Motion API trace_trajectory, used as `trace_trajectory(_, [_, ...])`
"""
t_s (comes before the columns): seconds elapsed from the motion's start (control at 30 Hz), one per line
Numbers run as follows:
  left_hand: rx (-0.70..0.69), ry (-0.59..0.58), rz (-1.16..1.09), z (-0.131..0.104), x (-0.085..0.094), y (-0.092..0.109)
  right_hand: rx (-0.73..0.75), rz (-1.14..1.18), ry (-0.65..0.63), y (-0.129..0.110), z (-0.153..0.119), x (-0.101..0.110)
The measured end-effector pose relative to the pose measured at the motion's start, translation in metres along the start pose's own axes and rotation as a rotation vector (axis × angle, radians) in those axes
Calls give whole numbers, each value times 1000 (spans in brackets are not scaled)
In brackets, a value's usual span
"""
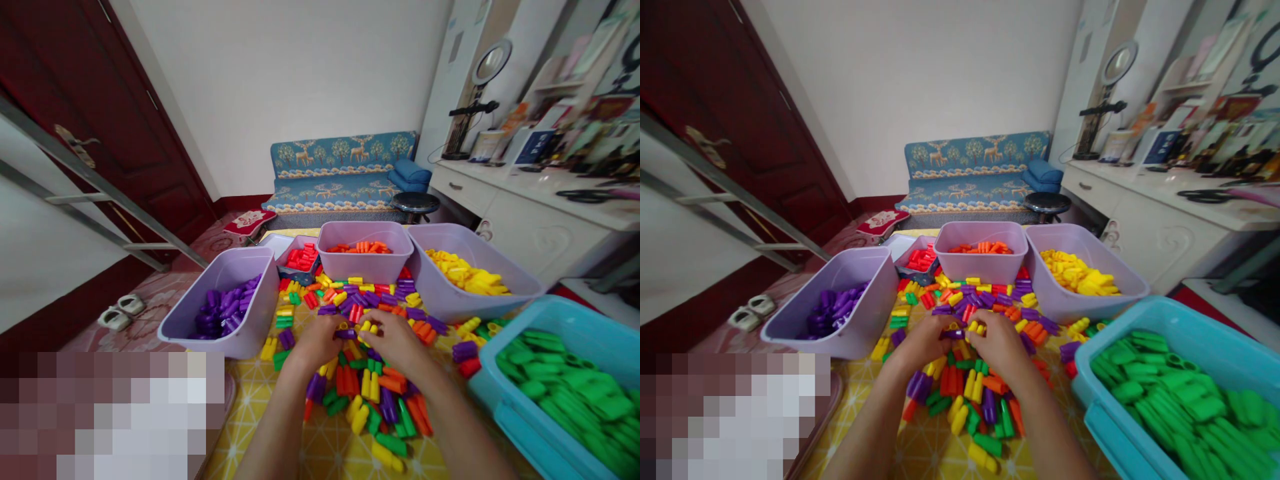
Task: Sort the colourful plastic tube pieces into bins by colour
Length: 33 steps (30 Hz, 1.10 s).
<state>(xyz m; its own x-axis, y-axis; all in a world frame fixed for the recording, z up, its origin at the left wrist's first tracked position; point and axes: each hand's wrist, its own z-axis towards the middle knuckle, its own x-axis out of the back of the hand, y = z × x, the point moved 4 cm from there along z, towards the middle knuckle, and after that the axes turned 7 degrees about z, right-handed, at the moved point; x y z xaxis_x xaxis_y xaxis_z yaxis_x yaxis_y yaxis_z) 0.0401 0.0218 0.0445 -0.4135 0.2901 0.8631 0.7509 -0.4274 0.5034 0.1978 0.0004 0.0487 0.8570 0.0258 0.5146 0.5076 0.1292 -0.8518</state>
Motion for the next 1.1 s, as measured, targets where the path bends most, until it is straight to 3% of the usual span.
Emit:
trace_trajectory(0.07, [6, 42, 10, 0, 3, -2, -23, 253, 176, 2, 1, 18])
trace_trajectory(0.2, [34, 99, 8, 1, 6, -5, 117, 809, 770, 2, -7, 60])
trace_trajectory(0.27, [31, 123, -9, 1, 6, -4, 194, 1064, 863, 2, -9, 66])
trace_trajectory(0.33, [35, 160, -34, 1, 7, -3, 153, 1218, 815, 2, -6, 62])
trace_trajectory(0.43, [68, 220, -82, 1, 11, -1, 30, 1270, 730, 4, -4, 45])
trace_trajectory(0.6, [65, 271, -199, -1, 20, 5, -117, 946, 367, -4, -1, 9])
trace_trajectory(0.7, [30, 281, -234, -2, 24, 9, -100, 722, 200, -12, -1, -9])
trace_trajectory(0.9, [-54, 256, -196, -3, 26, 15, 35, 516, 192, -24, -3, -16])
trace_trajectory(1.1, [0, 232, -273, -6, 27, 13, 3, 499, 332, -6, -2, -6])
